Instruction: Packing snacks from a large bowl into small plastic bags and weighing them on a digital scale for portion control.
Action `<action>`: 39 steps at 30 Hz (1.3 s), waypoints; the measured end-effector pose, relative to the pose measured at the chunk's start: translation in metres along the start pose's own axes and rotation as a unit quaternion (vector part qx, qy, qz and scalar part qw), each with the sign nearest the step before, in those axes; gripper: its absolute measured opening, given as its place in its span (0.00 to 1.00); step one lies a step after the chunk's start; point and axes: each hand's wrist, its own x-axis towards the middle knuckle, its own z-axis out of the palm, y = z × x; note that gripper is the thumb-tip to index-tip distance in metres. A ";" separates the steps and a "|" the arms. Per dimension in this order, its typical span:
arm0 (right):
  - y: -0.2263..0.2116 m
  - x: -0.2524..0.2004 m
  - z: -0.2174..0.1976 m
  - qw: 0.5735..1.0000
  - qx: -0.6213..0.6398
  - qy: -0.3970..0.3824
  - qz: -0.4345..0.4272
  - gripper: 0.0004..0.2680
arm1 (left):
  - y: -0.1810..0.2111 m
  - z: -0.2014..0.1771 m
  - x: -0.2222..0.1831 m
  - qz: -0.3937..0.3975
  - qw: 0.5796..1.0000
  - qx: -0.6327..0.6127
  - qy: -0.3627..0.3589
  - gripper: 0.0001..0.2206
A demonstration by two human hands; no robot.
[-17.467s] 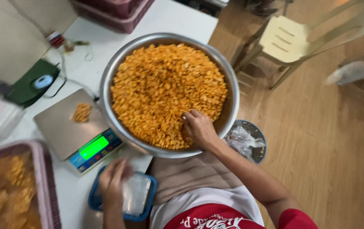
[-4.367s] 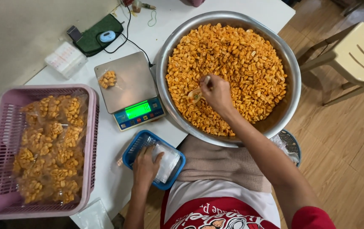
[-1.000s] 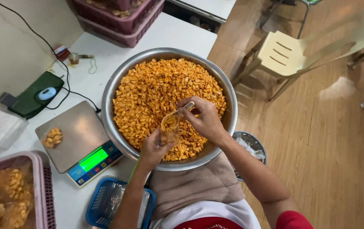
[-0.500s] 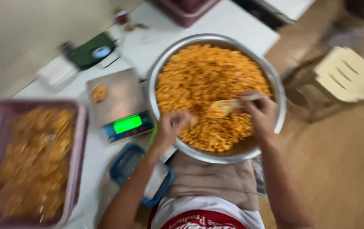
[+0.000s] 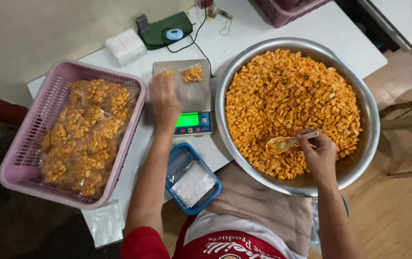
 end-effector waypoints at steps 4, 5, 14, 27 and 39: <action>-0.004 -0.001 0.015 0.999 -0.027 -0.024 -0.019 0.01 | -0.041 0.008 -0.010 -0.068 0.988 -0.133 0.030 0.05; -0.003 -0.001 0.017 0.999 -0.028 -0.022 -0.023 0.01 | -0.042 0.001 -0.005 -0.117 0.970 -0.212 0.025 0.04; -0.041 0.006 0.017 0.994 0.041 0.053 -0.083 0.02 | 0.095 -0.104 -0.009 -0.315 0.591 -0.692 -0.268 0.14; -0.077 0.003 0.012 0.978 0.135 0.114 -0.113 0.05 | 0.196 -0.106 -0.049 -0.166 0.606 -0.673 -0.390 0.31; 0.006 0.005 0.001 0.970 -0.224 -0.058 -0.072 0.04 | -0.140 -0.224 -0.056 -0.414 0.904 -0.001 -0.103 0.06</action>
